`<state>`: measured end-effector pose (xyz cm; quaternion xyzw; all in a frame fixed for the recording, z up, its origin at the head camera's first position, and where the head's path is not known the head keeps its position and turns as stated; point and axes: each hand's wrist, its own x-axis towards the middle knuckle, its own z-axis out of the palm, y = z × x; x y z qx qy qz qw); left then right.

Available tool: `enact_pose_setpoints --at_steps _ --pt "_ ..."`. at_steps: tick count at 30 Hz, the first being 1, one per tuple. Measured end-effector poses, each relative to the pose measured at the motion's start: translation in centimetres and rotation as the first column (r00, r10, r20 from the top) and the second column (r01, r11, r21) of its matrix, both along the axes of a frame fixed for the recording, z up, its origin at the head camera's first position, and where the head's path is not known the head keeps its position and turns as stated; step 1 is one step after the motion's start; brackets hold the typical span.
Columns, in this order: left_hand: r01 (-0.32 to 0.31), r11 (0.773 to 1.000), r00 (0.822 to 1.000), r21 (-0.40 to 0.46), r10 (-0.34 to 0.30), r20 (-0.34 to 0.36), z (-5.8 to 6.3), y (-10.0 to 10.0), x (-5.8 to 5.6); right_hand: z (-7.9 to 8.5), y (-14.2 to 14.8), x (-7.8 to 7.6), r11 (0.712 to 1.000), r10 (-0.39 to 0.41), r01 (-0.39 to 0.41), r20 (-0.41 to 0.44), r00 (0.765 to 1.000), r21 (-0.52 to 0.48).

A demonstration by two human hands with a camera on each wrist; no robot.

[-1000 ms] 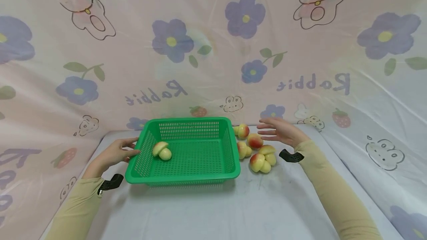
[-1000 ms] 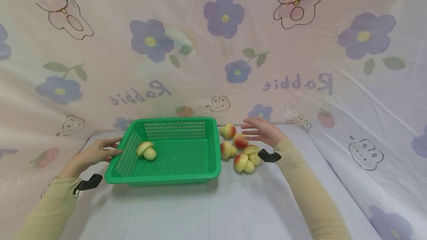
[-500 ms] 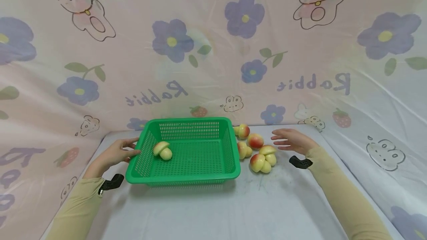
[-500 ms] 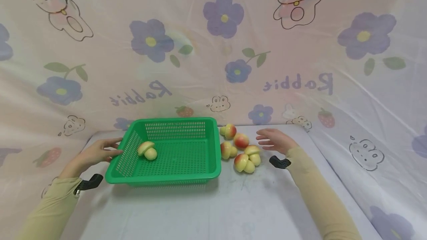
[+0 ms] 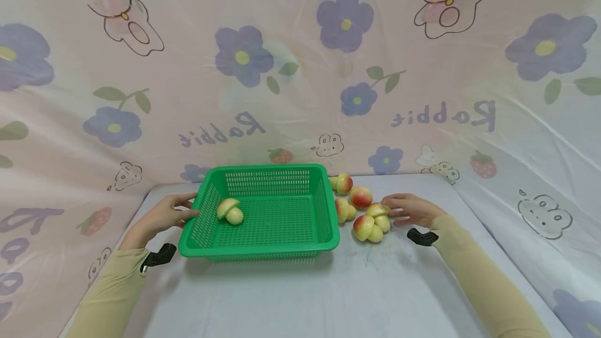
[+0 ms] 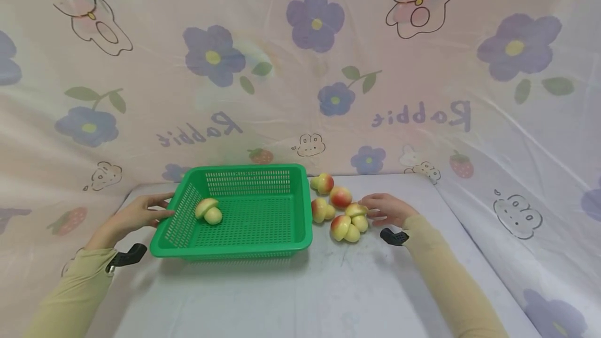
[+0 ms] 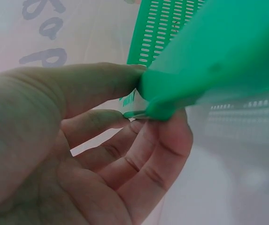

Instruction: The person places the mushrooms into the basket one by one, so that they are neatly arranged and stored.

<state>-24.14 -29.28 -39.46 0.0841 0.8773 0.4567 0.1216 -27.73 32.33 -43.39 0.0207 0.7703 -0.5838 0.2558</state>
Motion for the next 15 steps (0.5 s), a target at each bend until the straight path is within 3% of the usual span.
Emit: enact_pose_setpoints --at_steps 15 --pt "0.002 1.0 1.0 0.019 -0.002 0.013 0.04 -0.12 -0.21 -0.74 -0.81 -0.06 0.999 -0.047 0.046 0.04 0.998 0.019"
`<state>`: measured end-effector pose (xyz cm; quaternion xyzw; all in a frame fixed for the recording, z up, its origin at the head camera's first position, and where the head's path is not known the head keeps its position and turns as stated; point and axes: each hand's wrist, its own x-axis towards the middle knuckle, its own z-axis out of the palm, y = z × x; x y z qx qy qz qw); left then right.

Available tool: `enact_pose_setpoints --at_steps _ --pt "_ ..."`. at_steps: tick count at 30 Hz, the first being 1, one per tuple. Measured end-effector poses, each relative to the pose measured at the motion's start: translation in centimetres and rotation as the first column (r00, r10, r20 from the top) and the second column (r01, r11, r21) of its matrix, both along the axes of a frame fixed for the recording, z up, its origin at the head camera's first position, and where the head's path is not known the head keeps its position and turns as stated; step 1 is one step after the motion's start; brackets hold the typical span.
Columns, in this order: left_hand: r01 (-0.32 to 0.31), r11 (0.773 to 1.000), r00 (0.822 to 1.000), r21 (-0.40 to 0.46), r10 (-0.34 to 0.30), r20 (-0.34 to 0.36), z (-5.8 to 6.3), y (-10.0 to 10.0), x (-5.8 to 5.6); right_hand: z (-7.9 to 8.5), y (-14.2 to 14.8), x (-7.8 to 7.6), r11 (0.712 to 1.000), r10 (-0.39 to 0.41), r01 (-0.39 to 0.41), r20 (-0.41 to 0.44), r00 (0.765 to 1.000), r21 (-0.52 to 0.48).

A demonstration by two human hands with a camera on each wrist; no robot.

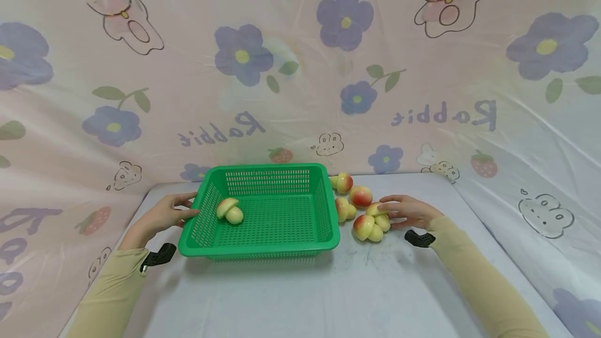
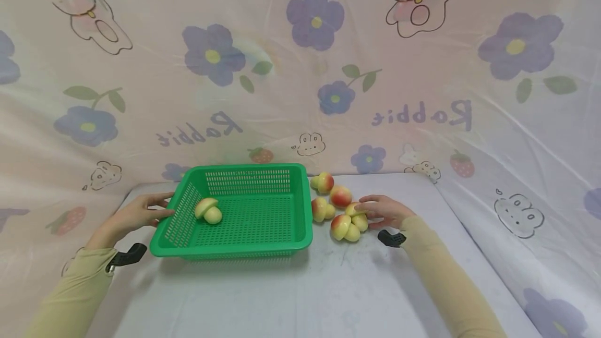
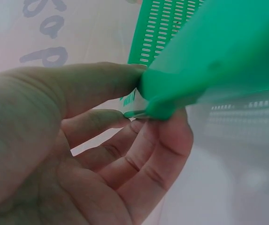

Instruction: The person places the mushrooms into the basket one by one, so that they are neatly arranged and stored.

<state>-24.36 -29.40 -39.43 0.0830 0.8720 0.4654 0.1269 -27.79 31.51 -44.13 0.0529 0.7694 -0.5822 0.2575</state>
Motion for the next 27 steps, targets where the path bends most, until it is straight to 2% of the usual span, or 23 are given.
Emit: enact_pose_setpoints --at_steps 11,19,27 --pt "0.005 1.0 1.0 0.007 -0.005 -0.008 0.0 -0.12 -0.04 -0.32 -0.25 -0.06 1.0 0.015 -0.015 0.005 1.0 -0.012" --pt "0.003 1.0 1.0 0.007 -0.003 -0.002 -0.05 -0.09 -0.05 -0.75 -0.63 -0.14 1.0 -0.021 0.022 -0.02 1.0 0.018" --pt "0.007 1.0 1.0 0.011 -0.007 0.004 0.34 0.12 0.2 -0.53 -0.33 0.14 1.0 -0.001 0.002 -0.029 1.0 0.023"
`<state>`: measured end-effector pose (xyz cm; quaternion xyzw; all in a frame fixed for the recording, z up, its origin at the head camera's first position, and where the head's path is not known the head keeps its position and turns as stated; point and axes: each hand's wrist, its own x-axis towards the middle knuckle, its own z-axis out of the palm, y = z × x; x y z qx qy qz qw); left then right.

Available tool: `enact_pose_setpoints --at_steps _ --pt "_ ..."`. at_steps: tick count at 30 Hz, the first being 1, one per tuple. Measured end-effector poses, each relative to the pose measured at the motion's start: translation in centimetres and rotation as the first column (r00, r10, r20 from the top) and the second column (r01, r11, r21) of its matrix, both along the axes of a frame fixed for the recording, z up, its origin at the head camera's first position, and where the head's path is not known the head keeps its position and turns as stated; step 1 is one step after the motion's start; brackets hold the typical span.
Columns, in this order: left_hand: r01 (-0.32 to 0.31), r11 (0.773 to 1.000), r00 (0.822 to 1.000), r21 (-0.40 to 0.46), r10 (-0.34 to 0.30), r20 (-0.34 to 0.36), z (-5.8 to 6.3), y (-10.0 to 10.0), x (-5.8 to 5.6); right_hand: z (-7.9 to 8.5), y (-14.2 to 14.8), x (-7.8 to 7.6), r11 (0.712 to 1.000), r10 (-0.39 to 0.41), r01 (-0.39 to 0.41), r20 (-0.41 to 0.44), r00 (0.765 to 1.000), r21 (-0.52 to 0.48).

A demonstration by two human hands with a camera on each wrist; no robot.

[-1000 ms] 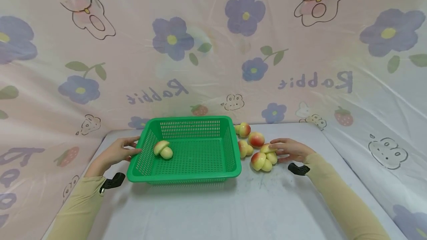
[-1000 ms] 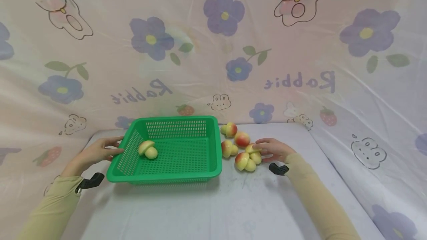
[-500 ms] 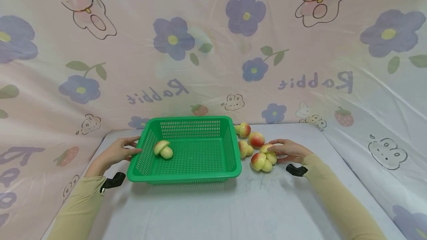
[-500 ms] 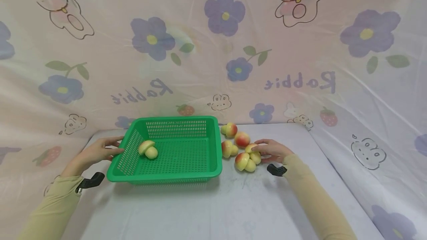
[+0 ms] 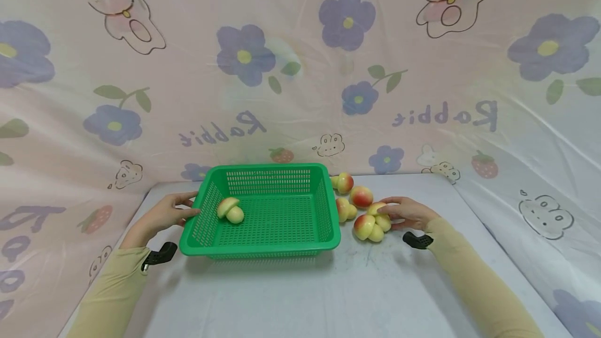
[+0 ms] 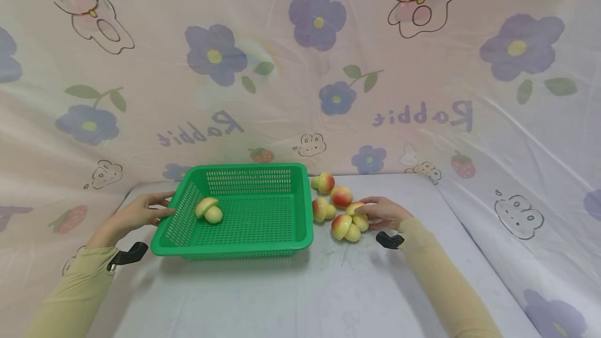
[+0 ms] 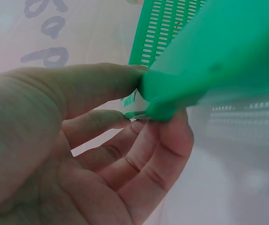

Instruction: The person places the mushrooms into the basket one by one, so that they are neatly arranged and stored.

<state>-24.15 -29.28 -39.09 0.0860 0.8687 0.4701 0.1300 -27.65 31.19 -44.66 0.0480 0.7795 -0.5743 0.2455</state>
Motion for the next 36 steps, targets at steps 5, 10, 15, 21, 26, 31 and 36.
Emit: enact_pose_setpoints --at_steps 5,10,15,21,26,31,36 --pt "0.008 1.0 1.0 0.009 -0.008 0.003 0.1 0.0 0.1 0.2 0.5 0.1 1.0 0.005 -0.005 -0.007 1.0 0.009" --pt "0.009 1.0 1.0 0.012 -0.009 0.007 0.1 -0.1 0.0 0.3 1.2 0.0 1.0 -0.011 0.012 -0.017 1.0 0.01" --pt "-0.007 1.0 1.0 0.002 0.006 0.009 -0.3 -0.3 -0.1 1.1 1.7 0.1 1.0 -0.008 0.007 -0.017 1.0 -0.02" --pt "-0.009 1.0 1.0 -0.009 0.009 0.011 -0.3 -0.2 -0.1 2.6 2.0 0.4 0.999 0.013 -0.015 -0.04 0.999 -0.044" --pt "-0.005 1.0 1.0 -0.021 0.005 0.005 -0.1 -0.1 0.0 3.6 2.1 0.3 0.999 0.013 -0.015 -0.042 0.999 -0.05" --pt "0.001 1.0 1.0 -0.014 -0.001 -0.003 0.1 0.0 0.0 4.5 2.0 0.4 0.997 0.017 -0.021 -0.052 0.998 -0.076" --pt "-0.006 1.0 1.0 -0.021 0.006 -0.006 0.2 0.0 -0.1 5.2 1.5 0.4 0.995 0.044 -0.05 -0.065 0.997 -0.083"
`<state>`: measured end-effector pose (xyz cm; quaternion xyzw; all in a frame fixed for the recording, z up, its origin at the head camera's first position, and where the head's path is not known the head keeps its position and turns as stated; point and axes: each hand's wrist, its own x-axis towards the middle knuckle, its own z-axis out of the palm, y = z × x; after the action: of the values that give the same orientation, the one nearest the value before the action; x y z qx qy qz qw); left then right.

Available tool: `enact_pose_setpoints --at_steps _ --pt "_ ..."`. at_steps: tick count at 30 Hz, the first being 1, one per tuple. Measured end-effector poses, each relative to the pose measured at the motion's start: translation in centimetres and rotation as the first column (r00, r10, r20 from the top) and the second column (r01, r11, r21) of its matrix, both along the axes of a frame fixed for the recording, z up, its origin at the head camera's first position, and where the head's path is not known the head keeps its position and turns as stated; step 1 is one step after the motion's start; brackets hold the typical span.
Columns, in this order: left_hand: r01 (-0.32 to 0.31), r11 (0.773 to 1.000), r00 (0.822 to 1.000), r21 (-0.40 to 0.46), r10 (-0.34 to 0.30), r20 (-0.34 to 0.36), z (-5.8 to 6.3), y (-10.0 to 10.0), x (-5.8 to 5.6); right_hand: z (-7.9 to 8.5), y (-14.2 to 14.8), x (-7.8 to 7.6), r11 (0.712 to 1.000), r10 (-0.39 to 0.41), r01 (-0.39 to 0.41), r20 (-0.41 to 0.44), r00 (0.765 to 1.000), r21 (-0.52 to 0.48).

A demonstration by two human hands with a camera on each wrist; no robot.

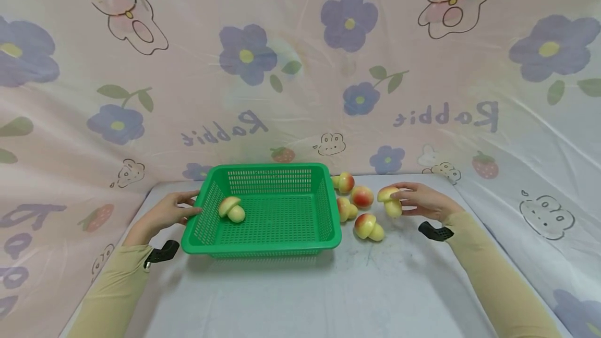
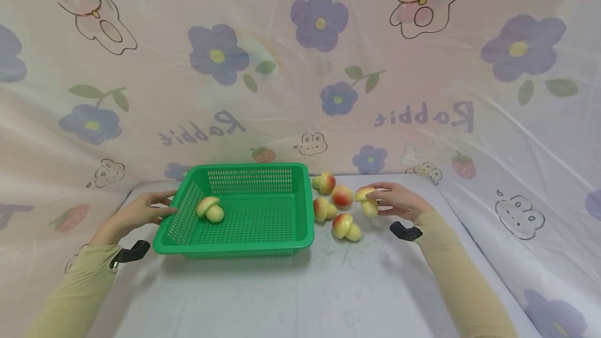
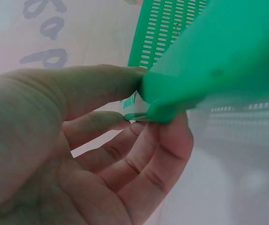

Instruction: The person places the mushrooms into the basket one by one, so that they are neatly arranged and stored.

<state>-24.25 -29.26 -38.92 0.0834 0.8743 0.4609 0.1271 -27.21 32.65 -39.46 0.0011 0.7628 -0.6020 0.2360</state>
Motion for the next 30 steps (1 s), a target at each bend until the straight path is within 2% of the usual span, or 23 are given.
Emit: enact_pose_setpoints --at_steps 16,30 --pt "-0.013 1.0 1.0 0.002 0.013 0.023 -0.1 0.0 -0.1 2.9 -3.8 -0.9 0.998 0.055 -0.057 -0.055 0.997 -0.037" --pt "-0.019 1.0 1.0 -0.005 0.019 0.008 -0.1 0.2 0.1 5.2 -11.6 -3.0 0.987 0.15 -0.155 -0.111 0.982 -0.044"
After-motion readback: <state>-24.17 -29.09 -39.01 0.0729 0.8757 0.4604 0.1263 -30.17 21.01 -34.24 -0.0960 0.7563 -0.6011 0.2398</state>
